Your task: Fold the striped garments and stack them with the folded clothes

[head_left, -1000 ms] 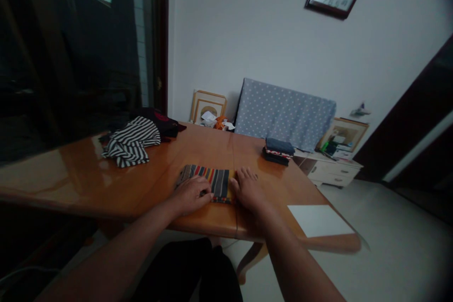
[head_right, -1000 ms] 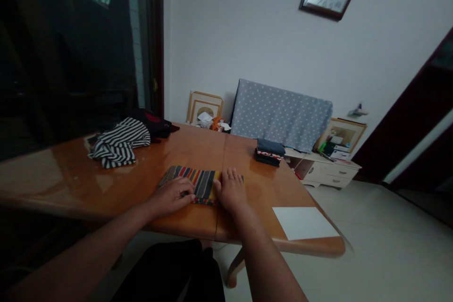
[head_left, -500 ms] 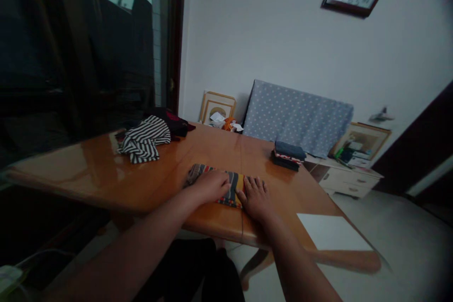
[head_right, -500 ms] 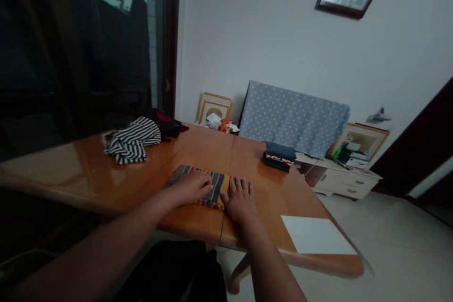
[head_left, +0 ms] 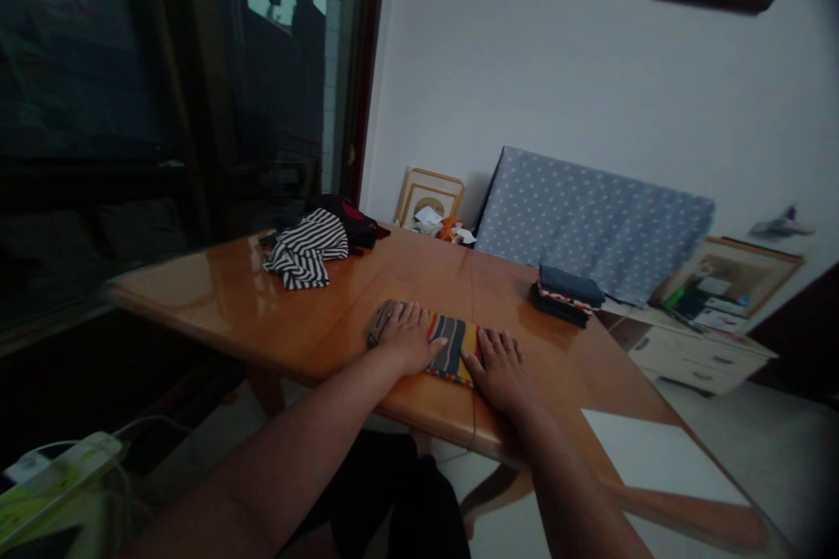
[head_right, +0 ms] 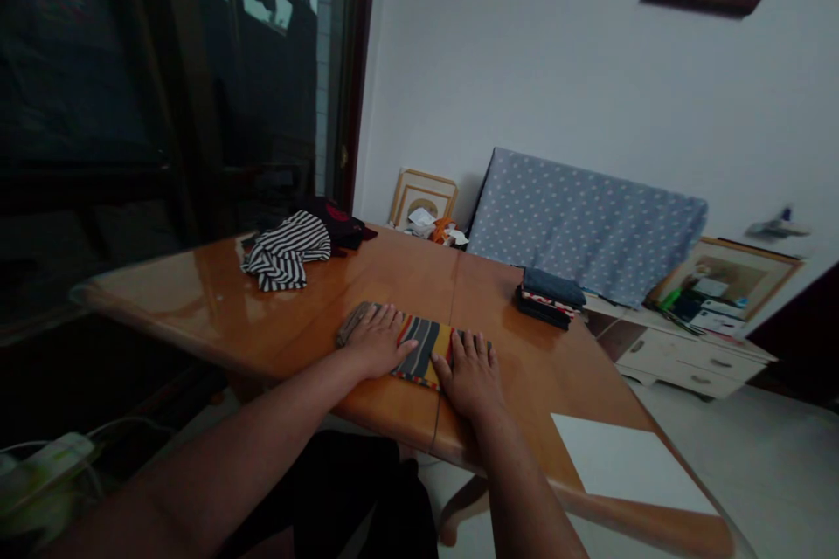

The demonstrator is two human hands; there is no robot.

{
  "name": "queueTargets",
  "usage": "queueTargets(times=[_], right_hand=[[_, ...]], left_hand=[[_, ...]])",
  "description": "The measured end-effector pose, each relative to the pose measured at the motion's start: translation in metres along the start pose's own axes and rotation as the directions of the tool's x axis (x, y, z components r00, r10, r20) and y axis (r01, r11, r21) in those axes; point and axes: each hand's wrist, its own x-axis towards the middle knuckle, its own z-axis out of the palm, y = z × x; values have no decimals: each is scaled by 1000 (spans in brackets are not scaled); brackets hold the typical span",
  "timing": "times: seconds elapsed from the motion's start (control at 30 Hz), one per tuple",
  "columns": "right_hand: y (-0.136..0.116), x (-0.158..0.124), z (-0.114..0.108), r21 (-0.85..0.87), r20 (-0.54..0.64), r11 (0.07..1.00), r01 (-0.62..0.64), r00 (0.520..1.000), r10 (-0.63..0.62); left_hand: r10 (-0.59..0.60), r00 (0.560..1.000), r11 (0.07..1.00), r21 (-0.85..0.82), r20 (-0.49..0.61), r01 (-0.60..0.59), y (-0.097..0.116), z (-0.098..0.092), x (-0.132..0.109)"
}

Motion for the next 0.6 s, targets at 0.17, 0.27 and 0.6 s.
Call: queueTargets(times=[0.17,0.27,0.6], right_hand=[[0,-1,-4,11,22,999,-32,999,31],[1,-1,-6,18,41,1000,-23,999,22],[3,0,-14,31,74,999,7,997,-10]], left_hand=[[-50,999,999,15,5,50,-6,-9,-6],[-43,999,999,-8,15,44,-12,-12,-8],[-54,997,999,11,46,53,-11,-10,-4]])
